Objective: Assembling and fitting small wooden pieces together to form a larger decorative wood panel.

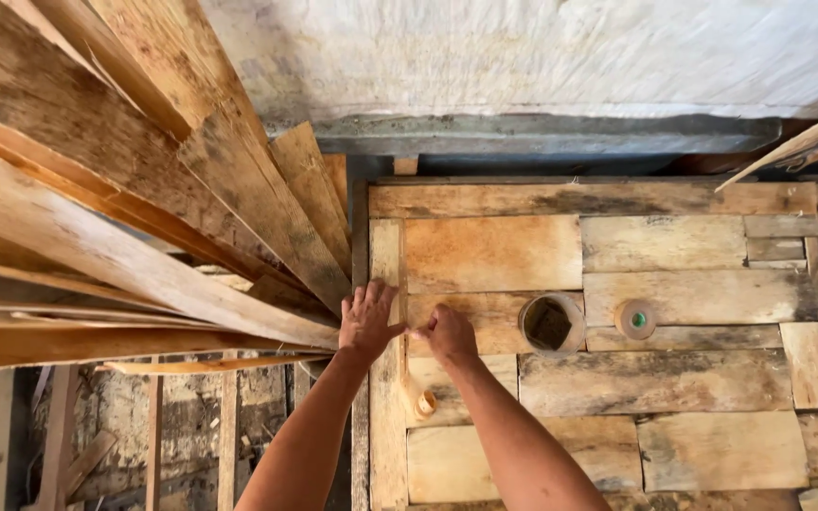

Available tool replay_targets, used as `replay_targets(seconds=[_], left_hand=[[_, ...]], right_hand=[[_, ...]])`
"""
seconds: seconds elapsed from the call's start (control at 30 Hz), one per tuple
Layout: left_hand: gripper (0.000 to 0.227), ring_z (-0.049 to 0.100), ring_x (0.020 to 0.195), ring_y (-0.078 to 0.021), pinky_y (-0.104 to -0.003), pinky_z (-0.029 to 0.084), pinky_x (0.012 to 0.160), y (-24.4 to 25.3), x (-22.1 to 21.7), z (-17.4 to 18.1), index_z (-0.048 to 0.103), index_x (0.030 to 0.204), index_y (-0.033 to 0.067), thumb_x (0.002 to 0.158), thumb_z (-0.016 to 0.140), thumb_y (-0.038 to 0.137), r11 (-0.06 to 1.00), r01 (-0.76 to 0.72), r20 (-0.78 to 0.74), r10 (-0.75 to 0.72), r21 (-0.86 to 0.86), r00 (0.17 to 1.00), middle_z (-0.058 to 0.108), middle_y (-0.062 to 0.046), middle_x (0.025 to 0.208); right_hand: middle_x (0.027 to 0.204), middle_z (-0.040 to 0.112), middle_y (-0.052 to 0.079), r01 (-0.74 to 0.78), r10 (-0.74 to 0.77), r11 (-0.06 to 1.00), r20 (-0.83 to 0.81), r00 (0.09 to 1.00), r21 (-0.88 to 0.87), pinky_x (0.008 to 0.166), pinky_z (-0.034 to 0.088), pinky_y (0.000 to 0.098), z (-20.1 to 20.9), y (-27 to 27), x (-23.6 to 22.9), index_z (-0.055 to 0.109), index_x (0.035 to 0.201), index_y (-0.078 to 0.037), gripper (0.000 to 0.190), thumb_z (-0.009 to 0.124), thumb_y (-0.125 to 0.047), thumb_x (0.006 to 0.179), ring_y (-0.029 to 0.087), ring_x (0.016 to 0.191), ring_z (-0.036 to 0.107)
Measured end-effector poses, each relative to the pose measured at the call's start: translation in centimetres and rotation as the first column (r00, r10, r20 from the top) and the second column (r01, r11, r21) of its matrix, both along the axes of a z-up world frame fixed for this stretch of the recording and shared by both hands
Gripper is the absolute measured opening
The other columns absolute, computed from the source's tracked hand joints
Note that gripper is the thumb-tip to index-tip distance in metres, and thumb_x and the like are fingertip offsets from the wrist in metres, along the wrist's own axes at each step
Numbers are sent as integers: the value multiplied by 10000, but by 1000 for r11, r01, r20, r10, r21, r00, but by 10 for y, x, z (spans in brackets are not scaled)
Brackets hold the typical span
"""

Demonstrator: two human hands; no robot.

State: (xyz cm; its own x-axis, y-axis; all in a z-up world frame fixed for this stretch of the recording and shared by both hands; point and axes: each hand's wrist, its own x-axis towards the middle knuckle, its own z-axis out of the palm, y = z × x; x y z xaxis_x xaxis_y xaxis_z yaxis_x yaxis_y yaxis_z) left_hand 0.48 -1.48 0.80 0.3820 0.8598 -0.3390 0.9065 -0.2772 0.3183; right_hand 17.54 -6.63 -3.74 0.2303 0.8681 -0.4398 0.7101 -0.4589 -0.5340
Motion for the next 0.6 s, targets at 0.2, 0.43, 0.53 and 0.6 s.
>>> replay_targets(seconds=[0.2,0.43,0.53,0.6], left_hand=[[642,443,1317,-246,-481,391,1032,0,-2,-11,600,1334,224,773,853,404,991,-89,137,75,100,988,487,5,1398],[462,518,1240,-208,-443,417,1001,10,6,-14,674,1156,237,762,859,389,970,-236,202,220,55,954,576,39,1240],[491,535,1203,-227,-456,415,959,16,9,-9,671,1100,200,696,887,377,965,-251,248,226,75,942,595,17,1187],[339,575,1174,-222,-460,429,948,21,10,-20,698,1016,214,767,867,369,948,-318,263,306,1,915,627,34,1150]], right_hand=[[793,705,110,20,-21,998,-29,999,-54,737,545,424,14,-7,-5,625,809,-62,360,899,-292,771,268,792,690],[820,718,129,21,-22,999,-27,999,-36,758,539,444,9,-2,-1,636,802,-41,381,924,-279,724,302,834,690],[818,727,112,-3,3,1000,-10,1000,11,761,543,441,6,1,1,645,797,-47,366,911,-292,738,292,837,697],[814,719,124,35,-36,999,-37,999,-30,750,555,441,6,2,1,632,814,-38,387,913,-291,727,290,819,712]])
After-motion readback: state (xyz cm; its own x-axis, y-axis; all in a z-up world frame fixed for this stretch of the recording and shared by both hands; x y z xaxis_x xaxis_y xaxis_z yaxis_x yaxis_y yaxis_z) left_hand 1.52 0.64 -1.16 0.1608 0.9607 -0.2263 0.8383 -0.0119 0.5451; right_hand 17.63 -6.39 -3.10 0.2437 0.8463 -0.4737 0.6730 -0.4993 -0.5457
